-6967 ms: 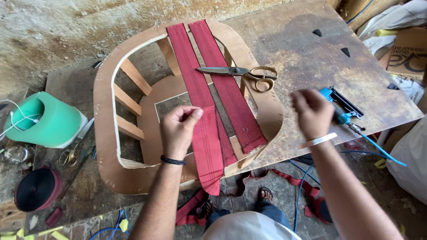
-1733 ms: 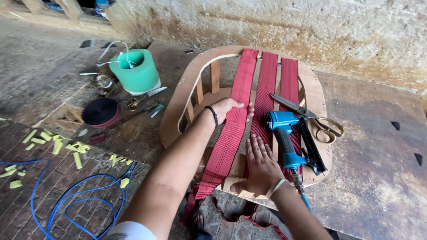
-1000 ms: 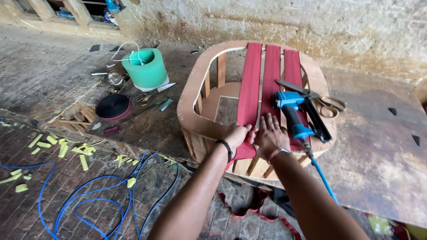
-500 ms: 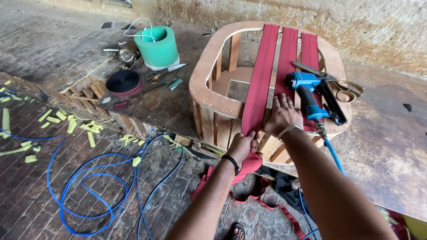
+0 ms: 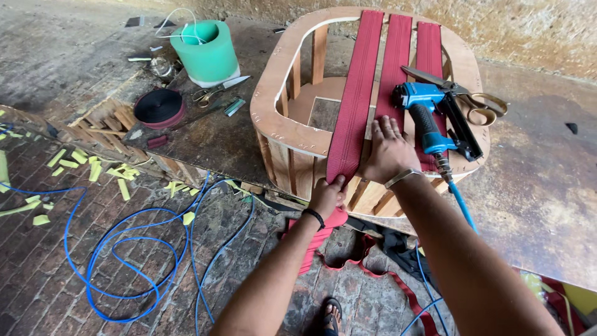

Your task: The person attaches red webbing strips to a wooden chair frame using a pneumatic staple gun. They position each strip, staple it in place, and trim excess material with scissors. The process is repeated for multiple strips across the chair seat.

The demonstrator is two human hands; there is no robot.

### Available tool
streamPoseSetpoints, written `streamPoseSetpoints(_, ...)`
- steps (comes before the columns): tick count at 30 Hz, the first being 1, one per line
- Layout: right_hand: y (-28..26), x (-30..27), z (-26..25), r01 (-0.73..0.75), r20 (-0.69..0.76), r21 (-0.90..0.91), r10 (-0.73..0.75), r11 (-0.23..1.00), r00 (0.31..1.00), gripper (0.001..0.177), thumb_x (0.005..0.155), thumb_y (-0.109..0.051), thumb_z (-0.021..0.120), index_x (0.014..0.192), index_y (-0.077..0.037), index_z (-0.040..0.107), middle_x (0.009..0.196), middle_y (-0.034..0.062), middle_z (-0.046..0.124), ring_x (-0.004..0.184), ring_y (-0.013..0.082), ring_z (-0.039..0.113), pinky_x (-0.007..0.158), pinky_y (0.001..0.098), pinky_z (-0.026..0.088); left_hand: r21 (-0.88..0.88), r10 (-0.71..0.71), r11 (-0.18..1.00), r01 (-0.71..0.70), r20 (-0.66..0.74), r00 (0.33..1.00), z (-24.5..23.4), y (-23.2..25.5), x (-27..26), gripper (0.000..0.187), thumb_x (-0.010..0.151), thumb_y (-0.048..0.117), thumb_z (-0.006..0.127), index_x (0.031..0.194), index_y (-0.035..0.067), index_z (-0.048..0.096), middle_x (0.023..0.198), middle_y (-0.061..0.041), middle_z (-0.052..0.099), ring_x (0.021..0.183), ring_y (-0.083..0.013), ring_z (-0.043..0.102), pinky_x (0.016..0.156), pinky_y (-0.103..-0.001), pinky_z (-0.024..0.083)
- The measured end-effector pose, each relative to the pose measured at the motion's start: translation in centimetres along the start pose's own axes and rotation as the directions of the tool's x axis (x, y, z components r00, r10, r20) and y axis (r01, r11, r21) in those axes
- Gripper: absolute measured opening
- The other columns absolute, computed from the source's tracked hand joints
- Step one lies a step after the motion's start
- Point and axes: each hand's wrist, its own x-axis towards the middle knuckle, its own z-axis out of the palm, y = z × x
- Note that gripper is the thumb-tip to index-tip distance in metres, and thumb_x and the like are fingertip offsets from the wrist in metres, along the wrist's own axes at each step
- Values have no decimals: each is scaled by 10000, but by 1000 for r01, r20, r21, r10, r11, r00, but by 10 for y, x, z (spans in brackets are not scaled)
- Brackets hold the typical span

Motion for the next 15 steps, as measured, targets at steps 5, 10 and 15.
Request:
streamPoseSetpoints(5,36,-2,5,280,-160,157,-256,947,953,1002,699,-540,830,1513,-87,461,1599,302,288,1506,415,259,1203,445,285,108,-28,994,29,-12,1000,-4,-8,20,380,1056,311,596,809,24,628,550,30,482,403,-111,432,385,-330,434)
streamPoseSetpoints(10,57,1,-6,61,-392,419,120,906,912,308,927,-311,765,1174,-127,780,1411,62,686,1318,303,652,1130,417,506,172,-109,978,117,-57,992,-11,2,24,246,1024,286,607,869,95,606,562,-3,541,390,-118,467,366,-317,437)
streamPoseSetpoints(15,97,31,-22,-449,21,148,451,881,892,997,760,-567,920,1388,53,454,1230,306,624,1094,420,639,887,480,551,192,-72,980,55,79,994,-13,15,16,260,1057,249,582,878,61,605,622,15,539,425,-76,439,376,-299,456)
